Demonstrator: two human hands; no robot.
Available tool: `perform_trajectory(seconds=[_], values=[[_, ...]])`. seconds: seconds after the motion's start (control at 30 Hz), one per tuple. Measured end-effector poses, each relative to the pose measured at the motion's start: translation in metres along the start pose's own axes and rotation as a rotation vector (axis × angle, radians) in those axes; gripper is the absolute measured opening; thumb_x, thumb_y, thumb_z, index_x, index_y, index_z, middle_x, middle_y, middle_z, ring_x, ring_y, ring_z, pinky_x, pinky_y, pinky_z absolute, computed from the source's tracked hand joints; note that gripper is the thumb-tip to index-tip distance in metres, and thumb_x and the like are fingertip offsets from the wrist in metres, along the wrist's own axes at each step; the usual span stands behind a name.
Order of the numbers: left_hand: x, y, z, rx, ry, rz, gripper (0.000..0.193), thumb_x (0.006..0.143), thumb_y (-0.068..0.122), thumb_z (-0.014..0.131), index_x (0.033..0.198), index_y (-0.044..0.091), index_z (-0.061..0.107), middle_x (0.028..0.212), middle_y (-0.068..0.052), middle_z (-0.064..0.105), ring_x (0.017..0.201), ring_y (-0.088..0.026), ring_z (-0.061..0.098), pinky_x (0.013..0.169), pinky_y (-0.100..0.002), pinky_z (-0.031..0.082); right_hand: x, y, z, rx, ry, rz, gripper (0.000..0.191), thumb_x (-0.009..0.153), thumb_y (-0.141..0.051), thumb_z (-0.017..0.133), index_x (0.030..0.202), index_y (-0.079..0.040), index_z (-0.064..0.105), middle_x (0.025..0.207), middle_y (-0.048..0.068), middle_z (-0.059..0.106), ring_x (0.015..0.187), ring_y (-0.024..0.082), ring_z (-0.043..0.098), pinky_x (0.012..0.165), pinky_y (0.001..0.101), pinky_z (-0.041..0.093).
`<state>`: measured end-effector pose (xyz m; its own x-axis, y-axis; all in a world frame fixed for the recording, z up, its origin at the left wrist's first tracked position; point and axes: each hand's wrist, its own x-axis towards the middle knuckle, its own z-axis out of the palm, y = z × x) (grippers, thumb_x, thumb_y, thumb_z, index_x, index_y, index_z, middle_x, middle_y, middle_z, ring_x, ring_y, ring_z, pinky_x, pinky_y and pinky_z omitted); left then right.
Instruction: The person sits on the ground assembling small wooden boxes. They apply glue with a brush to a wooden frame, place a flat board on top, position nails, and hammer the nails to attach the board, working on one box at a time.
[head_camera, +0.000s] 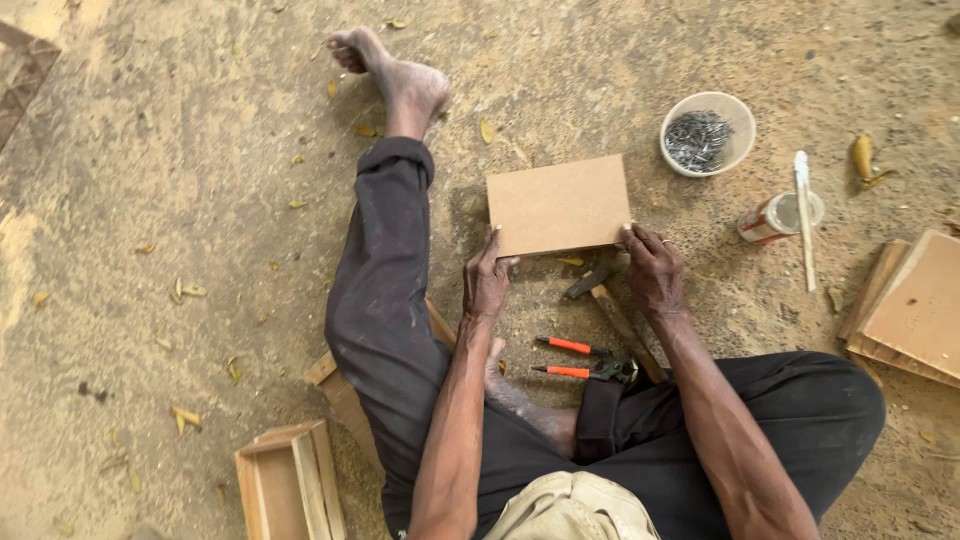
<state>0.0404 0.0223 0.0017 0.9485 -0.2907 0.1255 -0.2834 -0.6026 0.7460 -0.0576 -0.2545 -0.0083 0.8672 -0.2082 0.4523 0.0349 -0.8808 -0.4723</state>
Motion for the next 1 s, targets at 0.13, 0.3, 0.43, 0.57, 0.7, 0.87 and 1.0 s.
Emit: perform_trajectory(seconds=[0.13,0.3,0.43,0.57,0.7,0.87,1.0], values=[[0.001,0.016,0.001,0.155,0.102,0.080,0.099,0.068,0.025,0.088,0.151,0.005,0.040,0.155,-0.027,0.039,0.139,-0.044,0.046,0.112,-0.054,0.044,0.000,-0.006,-0.002,0.431,0.058,0.379,0.053,0.100,-0.003,0.060,0.153,-0.004,0.056,0.120,0.017,0.072,0.097,0.021,0.075,0.079,0.0316,0.065],[0.017,0.018,0.000,-0.134,0.104,-0.293,0.105,0.077,0.033,0.090,0.157,0.001,0.031,0.156,-0.026,0.039,0.143,-0.042,0.040,0.114,-0.057,0.034,0.012,-0.009,0.004,0.320,-0.114,0.732,0.029,0.098,-0.016,0.073,0.127,-0.013,0.075,0.109,0.011,0.079,0.069,0.021,0.072,0.054,0.0325,0.059],[0.036,0.013,-0.002,-0.180,0.150,-0.570,0.070,0.082,0.033,0.085,0.139,0.003,0.058,0.140,-0.023,0.060,0.127,-0.034,0.063,0.107,-0.050,0.051,0.017,-0.010,0.012,0.564,0.057,0.689,0.028,0.095,-0.016,0.077,0.122,-0.010,0.077,0.112,0.013,0.077,0.084,0.013,0.074,0.066,0.0263,0.064],[0.041,0.016,-0.002,-0.217,0.187,-0.628,0.048,0.079,0.019,0.083,0.123,0.004,0.071,0.118,-0.018,0.075,0.102,-0.028,0.076,0.091,-0.045,0.061,0.017,-0.014,0.015,0.516,0.052,0.812,0.027,0.092,-0.019,0.080,0.117,-0.010,0.078,0.107,0.012,0.079,0.079,0.014,0.073,0.063,0.0297,0.063],[0.040,0.021,-0.003,-0.170,0.212,-0.669,0.041,0.077,0.012,0.085,0.115,0.003,0.074,0.108,-0.015,0.077,0.089,-0.024,0.077,0.081,-0.042,0.064,0.021,-0.018,0.015,0.463,-0.016,0.918,0.027,0.090,-0.017,0.080,0.117,-0.011,0.077,0.103,0.010,0.079,0.072,0.016,0.073,0.059,0.0320,0.063],[0.039,0.021,-0.003,-0.186,0.226,-0.659,0.039,0.077,0.014,0.085,0.113,0.002,0.076,0.097,-0.016,0.080,0.078,-0.021,0.077,0.073,-0.042,0.065,0.022,-0.018,0.015,0.438,0.016,0.843,0.024,0.088,-0.012,0.080,0.112,-0.010,0.079,0.101,0.010,0.080,0.077,0.016,0.075,0.066,0.0316,0.064],[0.041,0.016,-0.002,-0.141,0.217,-0.693,0.043,0.074,0.015,0.086,0.114,0.002,0.074,0.095,-0.016,0.079,0.071,-0.021,0.075,0.067,-0.044,0.064,0.021,-0.017,0.016,0.456,0.033,0.809,0.023,0.087,-0.009,0.079,0.110,-0.010,0.080,0.103,0.010,0.080,0.083,0.017,0.077,0.072,0.0322,0.064]])
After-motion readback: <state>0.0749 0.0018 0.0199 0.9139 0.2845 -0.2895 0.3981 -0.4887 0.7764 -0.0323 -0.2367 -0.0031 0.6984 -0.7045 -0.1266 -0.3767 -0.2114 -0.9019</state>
